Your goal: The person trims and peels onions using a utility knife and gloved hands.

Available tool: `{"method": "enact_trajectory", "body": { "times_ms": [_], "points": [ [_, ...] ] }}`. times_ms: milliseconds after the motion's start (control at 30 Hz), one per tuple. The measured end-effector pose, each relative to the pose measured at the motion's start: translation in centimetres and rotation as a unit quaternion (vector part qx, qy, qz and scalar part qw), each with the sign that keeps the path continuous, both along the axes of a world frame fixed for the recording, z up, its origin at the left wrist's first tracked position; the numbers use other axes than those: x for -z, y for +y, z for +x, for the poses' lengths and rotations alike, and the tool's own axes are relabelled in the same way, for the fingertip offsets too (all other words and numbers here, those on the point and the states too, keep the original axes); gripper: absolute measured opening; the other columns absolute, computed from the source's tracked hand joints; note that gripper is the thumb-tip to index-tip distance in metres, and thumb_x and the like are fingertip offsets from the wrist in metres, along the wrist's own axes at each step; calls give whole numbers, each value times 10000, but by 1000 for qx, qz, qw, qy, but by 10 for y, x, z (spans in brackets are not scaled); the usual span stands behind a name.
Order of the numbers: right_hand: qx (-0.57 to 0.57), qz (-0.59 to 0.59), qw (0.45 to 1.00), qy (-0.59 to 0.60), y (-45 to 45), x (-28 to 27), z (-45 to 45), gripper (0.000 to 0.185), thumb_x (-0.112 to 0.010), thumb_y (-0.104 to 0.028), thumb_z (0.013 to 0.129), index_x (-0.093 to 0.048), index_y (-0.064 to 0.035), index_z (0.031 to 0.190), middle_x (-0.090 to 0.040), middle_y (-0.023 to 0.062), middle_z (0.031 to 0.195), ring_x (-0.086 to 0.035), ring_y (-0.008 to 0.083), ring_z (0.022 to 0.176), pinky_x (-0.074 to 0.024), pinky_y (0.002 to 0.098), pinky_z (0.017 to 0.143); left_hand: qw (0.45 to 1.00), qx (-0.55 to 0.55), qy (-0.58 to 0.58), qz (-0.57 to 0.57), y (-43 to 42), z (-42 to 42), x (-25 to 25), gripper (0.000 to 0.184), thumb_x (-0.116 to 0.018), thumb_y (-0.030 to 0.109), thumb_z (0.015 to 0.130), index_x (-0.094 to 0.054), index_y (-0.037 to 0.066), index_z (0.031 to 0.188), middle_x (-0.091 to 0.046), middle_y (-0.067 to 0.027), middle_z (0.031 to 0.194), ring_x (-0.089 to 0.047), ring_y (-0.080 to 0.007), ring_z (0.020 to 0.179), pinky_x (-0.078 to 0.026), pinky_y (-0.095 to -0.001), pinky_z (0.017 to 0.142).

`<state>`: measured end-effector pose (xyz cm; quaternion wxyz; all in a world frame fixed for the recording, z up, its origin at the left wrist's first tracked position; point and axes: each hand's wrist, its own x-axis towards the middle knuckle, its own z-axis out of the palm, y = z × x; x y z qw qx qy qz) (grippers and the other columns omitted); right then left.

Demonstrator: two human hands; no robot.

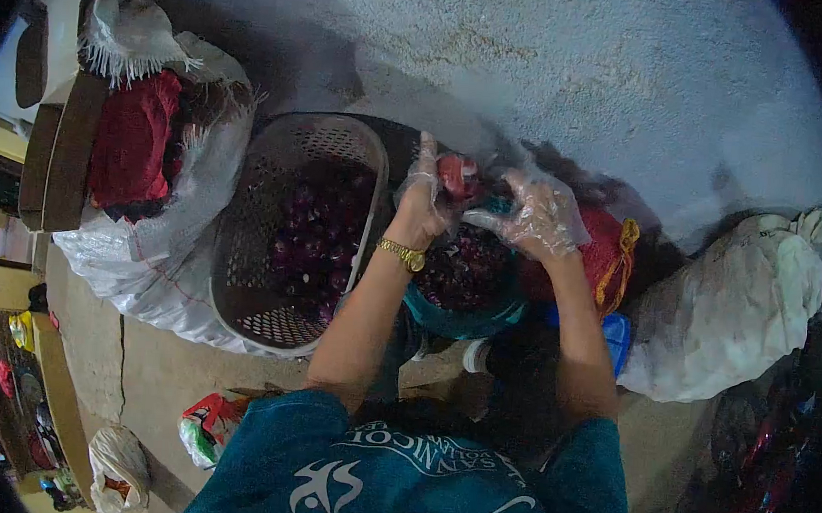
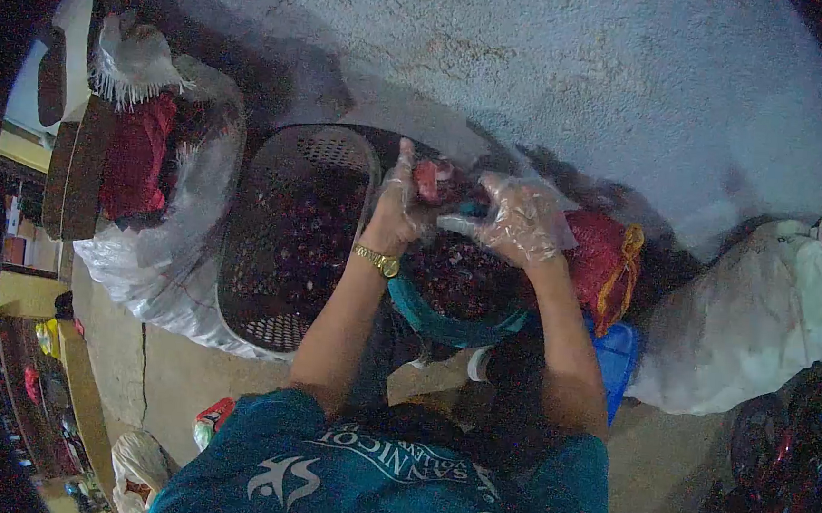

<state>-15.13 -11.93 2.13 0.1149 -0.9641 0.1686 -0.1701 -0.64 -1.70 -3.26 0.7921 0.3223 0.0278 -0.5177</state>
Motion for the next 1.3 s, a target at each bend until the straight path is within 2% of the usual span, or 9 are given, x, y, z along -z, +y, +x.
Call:
{"method": "enact_trajectory", "body": {
  "times_ms": [67,267,400,800,867,967,1067,1200,1300],
  "points": [
    [-11,-29,995,-100,-6,20,3,610,-755,-565,605,-654,-83,965,-669,138,886,-642,336,777,-509,417,696,1000,23,-19,-6,1,0,2,651,-451,646,842,-544,33,1040,-622,-96,911,-614,-231,808,-532,-449,806],
    [-21,29,994,-100,-5,6,2,596,-766,-555,595,-659,-93,955,-675,119,838,-647,311,745,-513,394,681,995,43,-47,79,3,-13,-28,717,-411,675,838,-540,22,1104,-625,-127,1023,-631,-252,916,-538,-431,815],
    [-30,-3,992,-123,-3,-1,0,572,-762,-553,601,-668,-86,918,-670,130,801,-646,297,720,-510,382,657,998,64,-6,28,1,-14,-29,755,-391,688,835,-529,16,1150,-618,-141,1075,-625,-271,965,-537,-412,826],
    [-25,8,999,-45,-2,-1,1,503,-718,-561,658,-649,-67,716,-609,153,636,-599,337,612,-463,398,572,998,56,-10,16,1,-13,-19,732,-413,662,845,-491,26,1198,-587,-138,1136,-593,-282,1026,-504,-449,880],
    [-47,4,998,43,-3,-10,1,532,-676,-599,684,-648,-68,691,-609,156,634,-602,342,614,-463,409,580,999,51,-9,14,2,-13,-18,732,-415,661,846,-477,30,1213,-580,-136,1145,-587,-285,1036,-496,-462,888],
    [-86,20,996,-9,0,0,1,564,-645,-630,696,-649,-66,682,-614,157,642,-609,348,642,-466,429,599,1000,17,-8,13,1,-8,-10,721,-413,660,847,-461,48,1227,-574,-135,1145,-584,-285,1025,-483,-486,893],
    [-87,23,991,94,2,-11,1,559,-650,-627,696,-658,-68,695,-625,153,656,-614,354,657,-466,443,612,1000,3,17,19,3,-1,-6,700,-418,655,849,-455,59,1215,-582,-137,1119,-588,-286,996,-480,-498,882],
    [-75,12,989,126,2,-6,1,547,-648,-609,712,-666,-63,707,-621,159,647,-611,363,661,-468,441,609,997,-57,59,7,4,6,-2,614,-388,611,890,-505,48,1105,-602,-135,1037,-591,-293,960,-487,-473,861],
    [-87,64,980,165,-2,-2,-1,563,-554,-634,768,-707,-97,840,-664,188,826,-630,378,763,-487,474,699,996,-72,47,-27,6,3,-2,572,-369,577,917,-523,41,1047,-605,-127,976,-587,-296,943,-485,-464,859]
  ]
}}
